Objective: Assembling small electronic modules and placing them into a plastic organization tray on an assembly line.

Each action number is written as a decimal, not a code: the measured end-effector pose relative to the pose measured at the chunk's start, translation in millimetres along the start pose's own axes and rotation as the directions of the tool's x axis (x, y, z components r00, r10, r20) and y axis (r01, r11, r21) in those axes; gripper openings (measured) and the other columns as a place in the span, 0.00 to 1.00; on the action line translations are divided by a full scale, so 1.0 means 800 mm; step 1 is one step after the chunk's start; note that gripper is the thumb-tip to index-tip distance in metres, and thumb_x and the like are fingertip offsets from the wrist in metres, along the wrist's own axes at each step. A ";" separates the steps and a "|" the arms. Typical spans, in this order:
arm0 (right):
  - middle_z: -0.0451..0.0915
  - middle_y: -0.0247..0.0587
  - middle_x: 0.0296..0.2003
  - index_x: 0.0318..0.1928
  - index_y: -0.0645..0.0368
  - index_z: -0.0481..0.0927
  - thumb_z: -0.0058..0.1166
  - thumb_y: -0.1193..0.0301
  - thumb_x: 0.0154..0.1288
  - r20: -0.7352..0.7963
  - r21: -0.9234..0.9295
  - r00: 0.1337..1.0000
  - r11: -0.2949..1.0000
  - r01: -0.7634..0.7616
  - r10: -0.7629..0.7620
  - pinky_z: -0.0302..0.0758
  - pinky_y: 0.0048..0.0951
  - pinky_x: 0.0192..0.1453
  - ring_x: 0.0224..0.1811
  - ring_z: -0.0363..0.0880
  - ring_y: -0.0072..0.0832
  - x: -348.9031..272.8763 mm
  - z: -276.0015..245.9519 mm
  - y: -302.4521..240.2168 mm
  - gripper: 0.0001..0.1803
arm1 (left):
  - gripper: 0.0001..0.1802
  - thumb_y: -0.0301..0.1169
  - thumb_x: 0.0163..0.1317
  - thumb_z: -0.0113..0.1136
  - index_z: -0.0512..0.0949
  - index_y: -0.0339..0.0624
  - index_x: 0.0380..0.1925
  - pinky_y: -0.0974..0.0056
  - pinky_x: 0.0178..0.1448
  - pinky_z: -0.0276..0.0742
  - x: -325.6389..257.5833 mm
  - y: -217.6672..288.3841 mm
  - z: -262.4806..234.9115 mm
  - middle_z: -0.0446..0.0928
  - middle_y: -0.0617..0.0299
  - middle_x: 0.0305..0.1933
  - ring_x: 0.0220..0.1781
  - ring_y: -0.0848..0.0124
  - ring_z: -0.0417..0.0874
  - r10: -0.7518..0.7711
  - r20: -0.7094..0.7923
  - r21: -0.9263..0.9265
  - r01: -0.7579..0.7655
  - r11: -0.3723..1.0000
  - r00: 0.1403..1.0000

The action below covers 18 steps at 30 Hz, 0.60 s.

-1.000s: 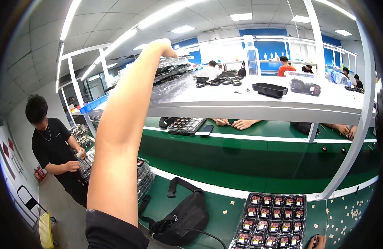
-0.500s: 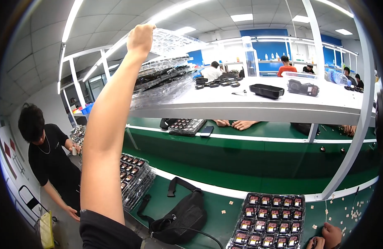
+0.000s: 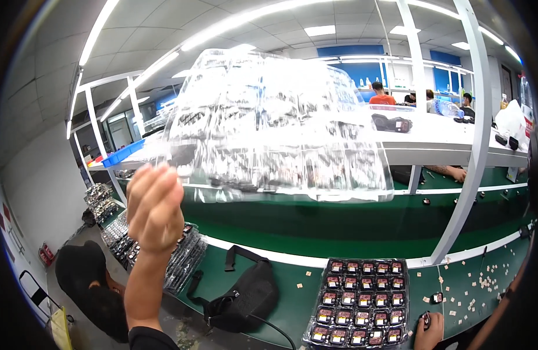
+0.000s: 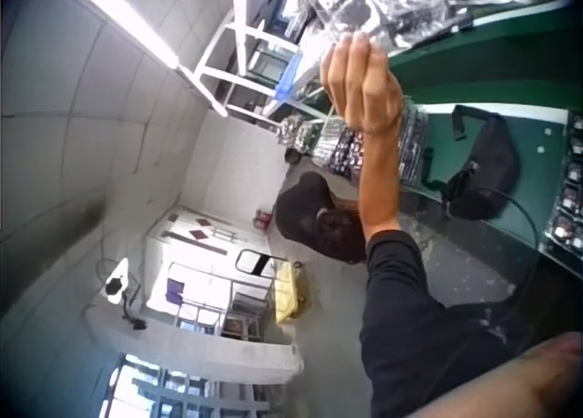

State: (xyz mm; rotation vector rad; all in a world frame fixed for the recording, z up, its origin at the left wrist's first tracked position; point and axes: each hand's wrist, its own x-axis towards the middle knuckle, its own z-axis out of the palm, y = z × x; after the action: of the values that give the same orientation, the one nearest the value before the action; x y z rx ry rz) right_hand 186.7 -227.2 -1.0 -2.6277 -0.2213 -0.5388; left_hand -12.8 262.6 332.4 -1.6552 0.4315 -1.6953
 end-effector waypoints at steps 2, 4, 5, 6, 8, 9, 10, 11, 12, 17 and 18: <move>0.78 0.49 0.44 0.42 0.64 0.78 0.63 0.75 0.57 -0.148 0.181 0.989 0.982 0.055 -0.028 0.75 0.41 0.51 0.47 0.79 0.48 -0.010 0.038 0.030 0.12 | 0.07 0.19 0.63 0.61 0.78 0.40 0.41 0.48 0.51 0.82 -0.025 0.048 -0.043 0.84 0.54 0.42 0.46 0.54 0.86 -0.028 0.048 -0.059 0.031 0.998 0.998; 0.78 0.49 0.43 0.41 0.63 0.79 0.63 0.75 0.55 -0.132 0.211 0.991 0.977 0.015 0.013 0.75 0.41 0.51 0.46 0.79 0.48 -0.011 0.030 0.019 0.12 | 0.08 0.25 0.65 0.62 0.79 0.48 0.42 0.52 0.49 0.79 -0.041 0.080 -0.091 0.84 0.62 0.43 0.45 0.60 0.86 -0.034 0.038 -0.064 0.037 0.997 0.999; 0.78 0.48 0.42 0.41 0.63 0.79 0.63 0.75 0.56 -0.131 0.216 0.991 0.976 0.018 0.011 0.75 0.41 0.51 0.46 0.79 0.48 -0.010 0.027 0.016 0.12 | 0.07 0.26 0.65 0.62 0.79 0.50 0.42 0.54 0.47 0.77 -0.047 0.093 -0.111 0.83 0.64 0.44 0.44 0.62 0.85 -0.024 0.008 -0.052 0.025 0.998 1.000; 0.78 0.48 0.43 0.41 0.64 0.79 0.62 0.75 0.57 -0.085 0.263 0.996 0.965 -0.001 0.024 0.75 0.40 0.51 0.46 0.79 0.48 -0.013 0.023 0.014 0.12 | 0.07 0.27 0.66 0.61 0.78 0.51 0.43 0.55 0.47 0.75 -0.055 0.107 -0.126 0.83 0.64 0.45 0.44 0.62 0.85 -0.051 0.002 -0.076 0.051 0.996 0.999; 0.77 0.52 0.48 0.45 0.65 0.79 0.61 0.75 0.60 -0.178 0.276 0.984 0.960 0.042 0.008 0.75 0.41 0.54 0.50 0.78 0.50 -0.017 0.037 0.035 0.13 | 0.15 0.22 0.68 0.56 0.69 0.51 0.51 0.51 0.51 0.71 -0.075 0.133 -0.164 0.77 0.64 0.56 0.54 0.58 0.81 -0.064 0.150 -0.132 0.084 0.988 0.987; 0.76 0.54 0.51 0.48 0.65 0.78 0.61 0.74 0.60 -0.205 0.292 0.979 0.954 0.062 -0.001 0.75 0.43 0.55 0.52 0.78 0.53 -0.019 0.033 0.032 0.15 | 0.14 0.22 0.69 0.54 0.68 0.52 0.51 0.52 0.50 0.71 -0.095 0.140 -0.165 0.77 0.65 0.54 0.54 0.61 0.81 -0.072 0.107 -0.082 0.081 0.993 0.992; 0.75 0.55 0.52 0.48 0.66 0.78 0.60 0.75 0.61 -0.223 0.315 0.975 0.948 0.056 0.017 0.74 0.44 0.57 0.52 0.77 0.53 -0.023 0.025 0.028 0.15 | 0.14 0.21 0.70 0.53 0.69 0.52 0.50 0.53 0.50 0.71 -0.106 0.153 -0.169 0.77 0.66 0.53 0.54 0.62 0.81 -0.087 0.126 -0.103 0.100 0.990 0.988; 0.75 0.55 0.52 0.48 0.66 0.78 0.60 0.75 0.61 -0.210 0.310 0.978 0.949 0.052 0.015 0.74 0.44 0.57 0.52 0.77 0.53 -0.024 0.023 0.027 0.15 | 0.13 0.21 0.70 0.53 0.69 0.53 0.49 0.53 0.50 0.71 -0.106 0.166 -0.174 0.76 0.67 0.52 0.53 0.63 0.80 -0.097 0.147 -0.110 0.114 0.987 0.984; 0.75 0.54 0.52 0.49 0.66 0.78 0.59 0.75 0.62 -0.248 0.318 0.969 0.943 0.094 -0.013 0.76 0.41 0.54 0.53 0.77 0.50 -0.026 0.021 0.027 0.15 | 0.10 0.23 0.71 0.52 0.69 0.53 0.46 0.54 0.49 0.70 -0.108 0.177 -0.179 0.76 0.68 0.50 0.51 0.64 0.81 -0.128 0.159 -0.108 0.146 0.983 0.979; 0.77 0.46 0.54 0.55 0.65 0.78 0.63 0.73 0.62 -0.201 0.574 0.980 0.812 0.106 0.014 0.61 0.20 0.24 0.34 0.72 0.22 -0.056 -0.041 -0.021 0.21 | 0.14 0.28 0.64 0.67 0.73 0.45 0.46 0.57 0.49 0.79 -0.084 0.219 -0.200 0.79 0.60 0.46 0.45 0.65 0.84 -0.111 0.394 -0.472 0.304 0.827 0.912; 0.77 0.46 0.56 0.59 0.65 0.75 0.66 0.71 0.60 -0.286 0.604 0.957 0.768 0.214 -0.042 0.54 0.21 0.23 0.27 0.64 0.16 -0.057 -0.044 -0.032 0.27 | 0.13 0.24 0.63 0.66 0.73 0.47 0.44 0.57 0.46 0.78 -0.085 0.229 -0.198 0.79 0.62 0.43 0.43 0.65 0.84 -0.155 0.342 -0.485 0.315 0.816 0.927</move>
State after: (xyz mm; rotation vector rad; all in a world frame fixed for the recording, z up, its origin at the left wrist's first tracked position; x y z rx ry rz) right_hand 127.0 -223.9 19.2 -1.8706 -0.4231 -0.7017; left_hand -123.6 145.4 139.9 -2.4195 0.6115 -1.5478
